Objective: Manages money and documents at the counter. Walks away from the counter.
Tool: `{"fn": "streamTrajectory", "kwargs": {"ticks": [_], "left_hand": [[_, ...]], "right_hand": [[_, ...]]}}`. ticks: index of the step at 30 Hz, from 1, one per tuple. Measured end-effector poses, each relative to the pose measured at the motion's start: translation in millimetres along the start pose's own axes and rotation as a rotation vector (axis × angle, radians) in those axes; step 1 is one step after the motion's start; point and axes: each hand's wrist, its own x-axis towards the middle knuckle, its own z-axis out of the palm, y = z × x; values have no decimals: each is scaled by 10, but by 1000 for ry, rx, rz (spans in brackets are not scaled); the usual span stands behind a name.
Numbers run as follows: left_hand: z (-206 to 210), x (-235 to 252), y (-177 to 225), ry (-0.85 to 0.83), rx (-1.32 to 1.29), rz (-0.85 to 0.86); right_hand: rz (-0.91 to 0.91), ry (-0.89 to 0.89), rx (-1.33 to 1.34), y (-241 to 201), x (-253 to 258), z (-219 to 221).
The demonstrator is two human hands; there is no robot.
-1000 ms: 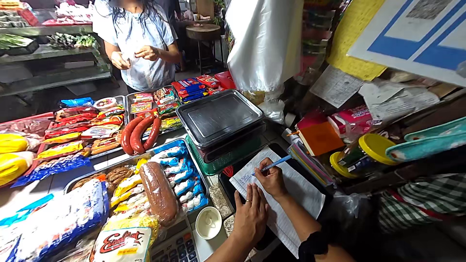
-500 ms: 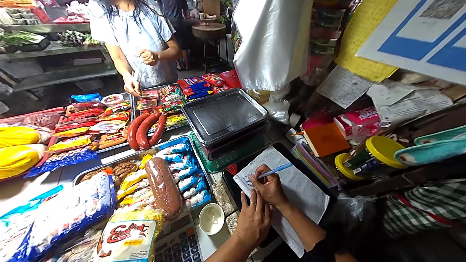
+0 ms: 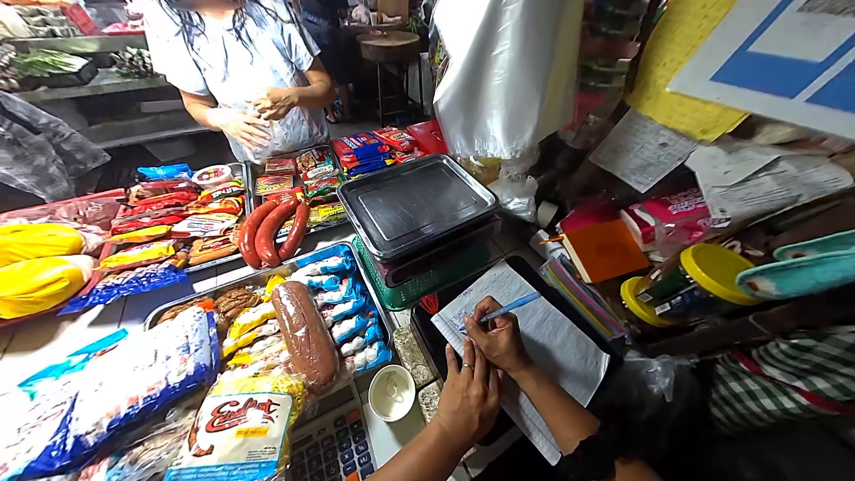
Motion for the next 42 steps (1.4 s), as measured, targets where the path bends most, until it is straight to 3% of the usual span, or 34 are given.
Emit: {"fn": "streamTrajectory", "kwargs": {"ticks": [21, 27, 32, 42], "left_hand": [[-18, 11, -4, -8, 21, 14], [-25, 32, 1, -60, 82, -21], [0, 72, -12, -85, 145, -54], [0, 80, -18, -73, 122, -39]], "right_hand": [[-49, 16, -77, 18, -2, 8], [113, 68, 112, -51, 103, -93], [18, -42, 42, 71, 78, -152], [-53, -91, -30, 79, 56, -125]]}}
